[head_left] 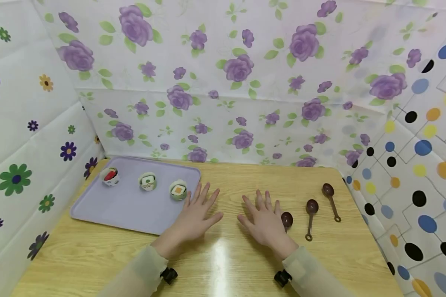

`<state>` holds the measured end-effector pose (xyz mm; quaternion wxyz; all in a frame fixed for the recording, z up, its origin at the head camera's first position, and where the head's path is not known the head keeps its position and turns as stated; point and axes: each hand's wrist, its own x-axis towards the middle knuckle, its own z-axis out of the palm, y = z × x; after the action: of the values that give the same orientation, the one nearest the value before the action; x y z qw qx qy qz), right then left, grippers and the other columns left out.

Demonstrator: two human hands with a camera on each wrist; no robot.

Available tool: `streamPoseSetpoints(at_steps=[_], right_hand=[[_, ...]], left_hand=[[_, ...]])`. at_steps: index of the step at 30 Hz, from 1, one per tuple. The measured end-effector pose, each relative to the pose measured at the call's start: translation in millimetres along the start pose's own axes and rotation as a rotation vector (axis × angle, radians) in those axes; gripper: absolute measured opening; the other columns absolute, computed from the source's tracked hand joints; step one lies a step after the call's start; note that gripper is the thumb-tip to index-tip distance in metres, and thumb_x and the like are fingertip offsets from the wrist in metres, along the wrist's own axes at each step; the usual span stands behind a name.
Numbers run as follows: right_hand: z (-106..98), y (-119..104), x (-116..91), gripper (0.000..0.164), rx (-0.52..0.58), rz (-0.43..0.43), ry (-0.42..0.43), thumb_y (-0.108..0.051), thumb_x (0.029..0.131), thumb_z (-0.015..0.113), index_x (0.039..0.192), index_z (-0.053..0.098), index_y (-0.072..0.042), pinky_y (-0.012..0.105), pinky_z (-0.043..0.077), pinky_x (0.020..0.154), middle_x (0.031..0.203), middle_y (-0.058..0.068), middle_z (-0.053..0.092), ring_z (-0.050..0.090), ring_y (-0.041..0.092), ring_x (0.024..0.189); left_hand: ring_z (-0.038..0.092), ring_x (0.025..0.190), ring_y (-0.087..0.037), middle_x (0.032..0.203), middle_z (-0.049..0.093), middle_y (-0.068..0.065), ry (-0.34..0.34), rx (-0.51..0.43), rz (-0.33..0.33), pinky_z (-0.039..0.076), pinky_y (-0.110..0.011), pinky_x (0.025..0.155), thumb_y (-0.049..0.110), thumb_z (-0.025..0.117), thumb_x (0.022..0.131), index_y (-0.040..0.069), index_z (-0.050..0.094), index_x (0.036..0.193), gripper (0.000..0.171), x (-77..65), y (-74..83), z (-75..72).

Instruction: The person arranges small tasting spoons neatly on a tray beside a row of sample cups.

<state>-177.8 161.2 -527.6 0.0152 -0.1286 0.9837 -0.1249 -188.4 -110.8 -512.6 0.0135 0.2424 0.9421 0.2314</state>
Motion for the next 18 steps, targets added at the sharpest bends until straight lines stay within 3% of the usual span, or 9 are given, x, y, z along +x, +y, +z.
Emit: streamPoseSetpoints(at_steps=[5,10,14,18], right_hand=[[-7.3,1.2,-1.9,0.068,0.083,-0.059,0.017,-0.058,0.109,0.054,0.165,0.047,-0.02,0.073,0.027,0.121,0.169,0.028,0.032,0.02,0.052,0.158],[-8.8,6.7,-3.3,0.056,0.235,-0.116,0.018,-0.044,0.11,0.059,0.157,0.057,-0.014,0.069,0.036,0.118,0.165,0.026,0.042,0.033,0.05,0.154],[-9.4,12.6,-5.8,0.047,0.443,-0.138,-0.011,-0.033,0.111,0.062,0.155,0.06,-0.015,0.064,0.041,0.118,0.164,0.019,0.047,0.043,0.04,0.151],[-10.6,16.0,-8.1,0.042,0.562,-0.143,-0.023,-0.028,0.111,0.062,0.151,0.063,-0.015,0.055,0.05,0.112,0.155,0.01,0.059,0.057,0.032,0.141]], left_hand=[[0.022,0.161,-0.042,0.173,0.031,-0.017,0.002,-0.123,0.027,0.02,-0.066,0.127,0.054,0.05,0.111,0.011,0.045,0.165,0.069,-11.2,-1.2,-14.6],[0.05,0.147,-0.034,0.158,0.056,-0.011,0.034,-0.281,0.005,0.042,-0.058,0.119,0.043,0.056,0.112,0.01,0.059,0.154,0.053,-29.9,-21.1,-30.4],[0.066,0.129,-0.029,0.142,0.069,-0.005,0.131,-0.353,0.011,0.057,-0.054,0.103,0.034,0.06,0.112,0.012,0.068,0.146,0.042,-47.2,-48.8,-47.8],[0.071,0.117,-0.029,0.134,0.074,-0.007,0.269,-0.314,-0.012,0.06,-0.054,0.094,0.025,0.062,0.111,0.009,0.072,0.14,0.035,-69.3,-82.5,-66.9]])
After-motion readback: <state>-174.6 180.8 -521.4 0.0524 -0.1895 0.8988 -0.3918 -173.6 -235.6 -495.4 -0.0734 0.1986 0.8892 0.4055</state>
